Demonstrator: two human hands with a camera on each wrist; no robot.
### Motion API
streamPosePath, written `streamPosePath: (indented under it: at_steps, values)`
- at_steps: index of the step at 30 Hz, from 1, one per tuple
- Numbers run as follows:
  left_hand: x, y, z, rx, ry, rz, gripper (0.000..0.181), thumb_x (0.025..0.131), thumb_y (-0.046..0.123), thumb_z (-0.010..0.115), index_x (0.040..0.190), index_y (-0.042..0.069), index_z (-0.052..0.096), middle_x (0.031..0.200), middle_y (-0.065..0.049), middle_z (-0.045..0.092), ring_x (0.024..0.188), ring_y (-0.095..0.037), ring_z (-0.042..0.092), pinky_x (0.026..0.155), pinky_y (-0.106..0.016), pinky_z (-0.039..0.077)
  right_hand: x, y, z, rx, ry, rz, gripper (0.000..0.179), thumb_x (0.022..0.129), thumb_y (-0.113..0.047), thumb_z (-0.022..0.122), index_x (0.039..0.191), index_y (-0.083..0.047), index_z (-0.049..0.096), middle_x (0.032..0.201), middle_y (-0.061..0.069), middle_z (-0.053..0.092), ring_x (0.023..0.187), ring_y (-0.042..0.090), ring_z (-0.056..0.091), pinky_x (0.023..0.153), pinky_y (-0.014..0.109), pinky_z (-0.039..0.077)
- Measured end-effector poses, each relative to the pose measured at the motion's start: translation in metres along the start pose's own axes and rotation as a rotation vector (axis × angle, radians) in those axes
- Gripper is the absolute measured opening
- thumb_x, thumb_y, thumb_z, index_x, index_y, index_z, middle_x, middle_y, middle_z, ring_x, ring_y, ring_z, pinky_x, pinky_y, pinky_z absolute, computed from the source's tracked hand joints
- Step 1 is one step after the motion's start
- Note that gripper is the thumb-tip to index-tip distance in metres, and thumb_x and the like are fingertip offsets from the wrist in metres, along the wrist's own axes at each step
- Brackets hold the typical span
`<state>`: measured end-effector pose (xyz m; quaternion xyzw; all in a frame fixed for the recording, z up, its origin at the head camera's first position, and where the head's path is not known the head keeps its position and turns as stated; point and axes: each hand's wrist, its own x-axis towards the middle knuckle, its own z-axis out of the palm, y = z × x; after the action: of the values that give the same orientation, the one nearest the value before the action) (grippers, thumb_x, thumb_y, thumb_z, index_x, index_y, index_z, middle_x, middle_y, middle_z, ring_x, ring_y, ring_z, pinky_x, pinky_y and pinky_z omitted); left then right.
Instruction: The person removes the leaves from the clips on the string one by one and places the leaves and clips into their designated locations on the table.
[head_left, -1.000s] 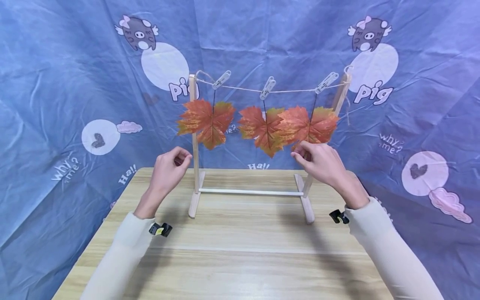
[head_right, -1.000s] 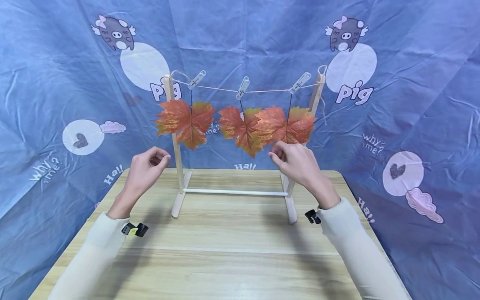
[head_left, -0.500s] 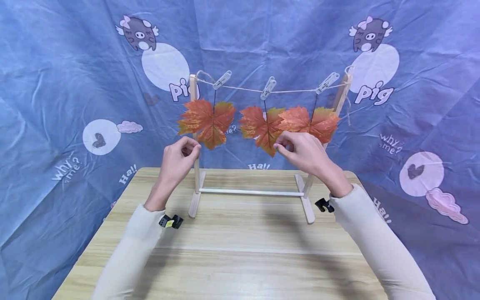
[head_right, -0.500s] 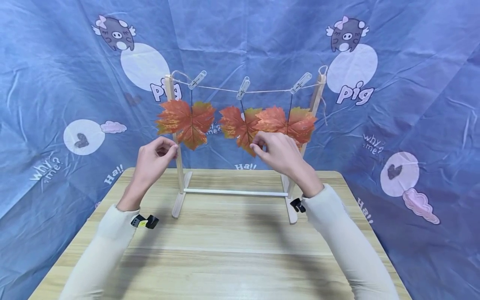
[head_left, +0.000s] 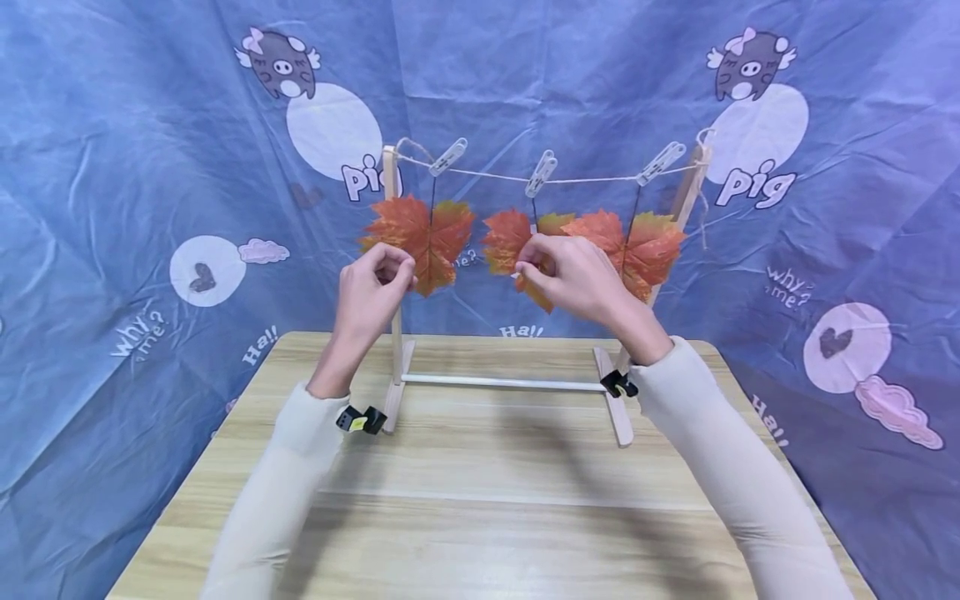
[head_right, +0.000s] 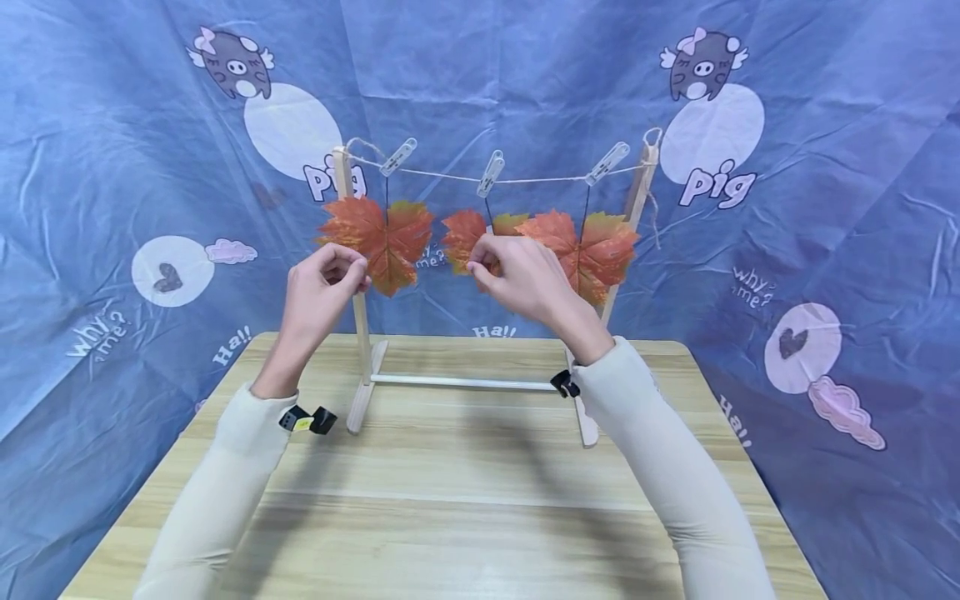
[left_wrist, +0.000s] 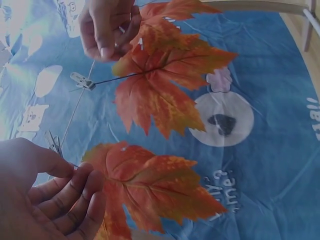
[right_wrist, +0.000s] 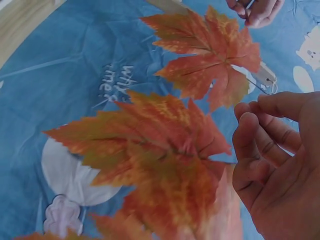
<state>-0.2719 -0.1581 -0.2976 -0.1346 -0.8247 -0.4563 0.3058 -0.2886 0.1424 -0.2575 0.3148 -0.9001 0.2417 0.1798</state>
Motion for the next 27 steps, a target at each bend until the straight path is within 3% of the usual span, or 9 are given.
streamPosePath:
  at_steps: [13, 21, 27]
  values:
    - [0.022, 0.022, 0.015, -0.041, 0.086, -0.005, 0.013, 0.103, 0.016, 0.067, 0.099, 0.006, 0.074, 0.082, -0.012, 0.075, 0.067, -0.012, 0.063, 0.063, -0.018, 0.048, 0.045, -0.023, -0.005, 0.069, 0.028, 0.003, 0.015, 0.107, -0.026, 0.066, 0.113, -0.014, 0.074, 0.099, 0.003, 0.078, 0.073, 0.018, 0.064, 0.07, 0.035, 0.05]
    - [0.039, 0.04, 0.019, -0.051, 0.133, 0.005, 0.014, 0.103, 0.015, 0.067, 0.103, 0.004, 0.075, 0.085, -0.012, 0.076, 0.072, -0.013, 0.065, 0.067, -0.017, 0.049, 0.073, -0.038, -0.015, 0.106, 0.08, 0.025, 0.02, 0.108, -0.029, 0.064, 0.119, -0.015, 0.072, 0.113, 0.001, 0.075, 0.063, 0.022, 0.058, 0.067, 0.033, 0.048]
    - [0.051, 0.049, 0.023, -0.04, 0.187, -0.014, 0.014, 0.102, 0.016, 0.067, 0.105, 0.005, 0.075, 0.089, -0.01, 0.076, 0.076, -0.011, 0.066, 0.071, -0.017, 0.05, 0.09, -0.051, -0.023, 0.123, 0.12, 0.071, 0.029, 0.108, -0.032, 0.063, 0.129, -0.013, 0.066, 0.122, 0.002, 0.07, 0.072, 0.021, 0.056, 0.081, 0.03, 0.049]
